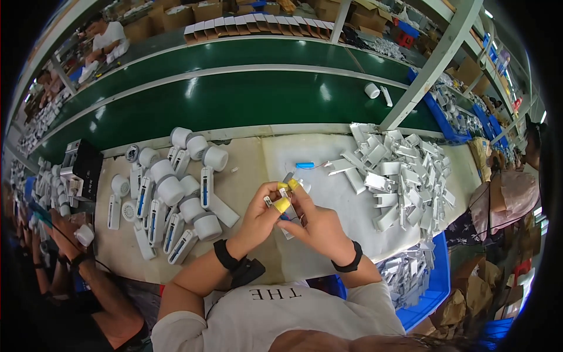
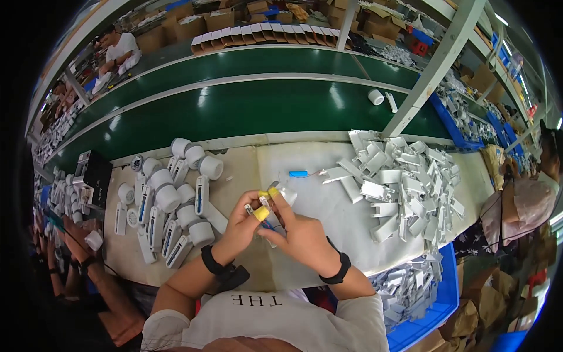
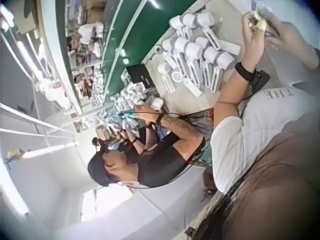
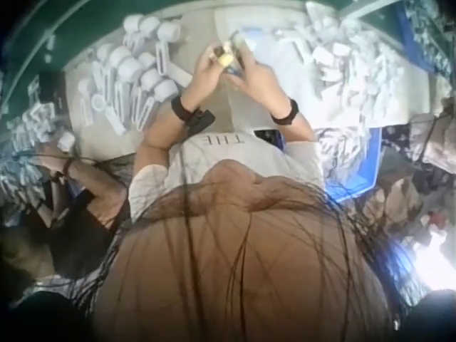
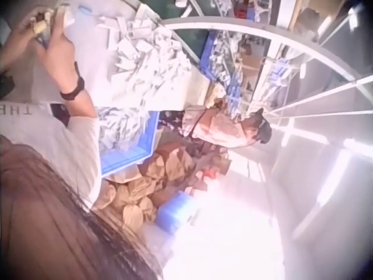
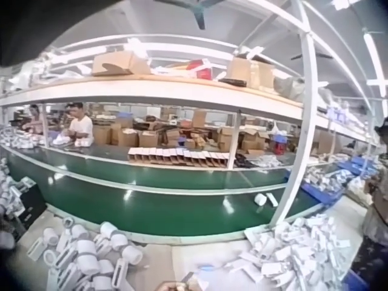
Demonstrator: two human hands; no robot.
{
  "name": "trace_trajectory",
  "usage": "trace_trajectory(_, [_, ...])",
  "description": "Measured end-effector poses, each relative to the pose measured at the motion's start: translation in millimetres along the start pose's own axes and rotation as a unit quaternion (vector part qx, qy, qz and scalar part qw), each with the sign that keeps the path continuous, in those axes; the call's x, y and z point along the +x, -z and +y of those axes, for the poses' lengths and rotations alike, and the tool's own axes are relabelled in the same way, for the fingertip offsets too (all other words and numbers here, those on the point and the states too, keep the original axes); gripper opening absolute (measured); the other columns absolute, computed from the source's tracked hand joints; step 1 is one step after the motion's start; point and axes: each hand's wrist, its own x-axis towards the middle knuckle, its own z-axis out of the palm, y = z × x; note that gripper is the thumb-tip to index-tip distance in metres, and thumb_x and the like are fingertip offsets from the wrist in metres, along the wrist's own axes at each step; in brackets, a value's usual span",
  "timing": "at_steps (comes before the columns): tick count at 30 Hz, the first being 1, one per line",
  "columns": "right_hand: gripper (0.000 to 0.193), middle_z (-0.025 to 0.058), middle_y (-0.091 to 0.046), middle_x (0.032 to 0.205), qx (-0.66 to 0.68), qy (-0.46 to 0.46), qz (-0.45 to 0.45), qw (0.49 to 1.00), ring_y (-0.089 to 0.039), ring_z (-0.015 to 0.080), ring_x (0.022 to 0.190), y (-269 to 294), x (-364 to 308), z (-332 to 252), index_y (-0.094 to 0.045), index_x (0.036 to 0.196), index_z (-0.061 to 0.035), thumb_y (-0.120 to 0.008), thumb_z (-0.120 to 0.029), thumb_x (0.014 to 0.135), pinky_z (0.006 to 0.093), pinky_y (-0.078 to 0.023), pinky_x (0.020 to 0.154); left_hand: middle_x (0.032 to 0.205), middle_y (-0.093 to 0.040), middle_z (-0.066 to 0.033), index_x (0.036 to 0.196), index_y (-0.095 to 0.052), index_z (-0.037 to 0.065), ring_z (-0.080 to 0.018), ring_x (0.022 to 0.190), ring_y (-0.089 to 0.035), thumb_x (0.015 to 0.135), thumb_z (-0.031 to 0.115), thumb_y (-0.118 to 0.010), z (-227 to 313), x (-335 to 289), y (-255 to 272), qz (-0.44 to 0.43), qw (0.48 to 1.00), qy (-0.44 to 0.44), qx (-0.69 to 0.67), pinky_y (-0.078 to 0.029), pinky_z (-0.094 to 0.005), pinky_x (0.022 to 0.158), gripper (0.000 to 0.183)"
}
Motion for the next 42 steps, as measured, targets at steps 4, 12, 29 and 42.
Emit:
trace_trajectory(4, [0.094, 0.0131, -0.057, 0.109, 0.152, -0.042, 0.083, 0.984, -0.058, 0.0211, 0.096, -6.2, -11.6, 59.4, -0.011, 0.140, -0.0097, -0.071, -0.022, 0.070, 0.0291, -0.046, 0.078, 0.090, -0.054, -0.0095, 0.105, -0.046, 0.004, -0.0209, 0.080, -0.056, 0.087, 0.014, -0.049, 17.2, 7.1, 6.2, -0.010, 0.979, 0.084, -0.184, -0.047, -0.0343, 0.069, 0.021])
trace_trajectory(12, [0.088, 0.0111, -0.041, 0.123, 0.666, -0.018, -0.022, 0.746, -0.042, 0.0229, 0.114, -9.4, -10.6, 50.1, -0.026, 0.132, -0.0085, -0.076, -0.009, 0.061, 0.0341, -0.038, 0.091, 0.084, -0.057, -0.0095, 0.100, -0.047, 0.003, -0.0190, 0.070, -0.057, 0.086, 0.019, -0.050, 57.8, 8.6, -5.7, -0.109, 0.945, 0.235, -0.201, -0.047, -0.0313, 0.061, 0.022])
trace_trajectory(29, [0.063, 0.0127, -0.047, 0.117, 0.041, 0.265, 0.166, 0.949, -0.048, 0.0293, 0.107, 39.4, -0.6, 57.1, -0.047, 0.112, -0.0123, -0.077, -0.002, 0.057, 0.0368, -0.043, 0.088, 0.078, -0.057, -0.0089, 0.092, -0.043, -0.001, -0.0119, 0.061, -0.054, 0.079, 0.004, -0.046, 41.2, -0.1, 0.9, -0.152, 0.968, 0.147, 0.136, -0.045, -0.0260, 0.056, 0.014])
trace_trajectory(42, [0.058, 0.0135, -0.049, 0.113, 0.115, 0.164, -0.058, 0.978, -0.053, 0.0273, 0.100, 85.7, 15.3, 14.2, -0.050, 0.121, -0.0066, -0.073, -0.024, 0.071, 0.0314, -0.046, 0.079, 0.067, -0.056, -0.0161, 0.107, -0.040, -0.002, -0.0269, 0.056, -0.056, 0.070, 0.012, -0.058, 32.1, 3.6, -3.9, -0.158, 0.929, 0.026, 0.334, -0.043, -0.0329, 0.053, 0.042])
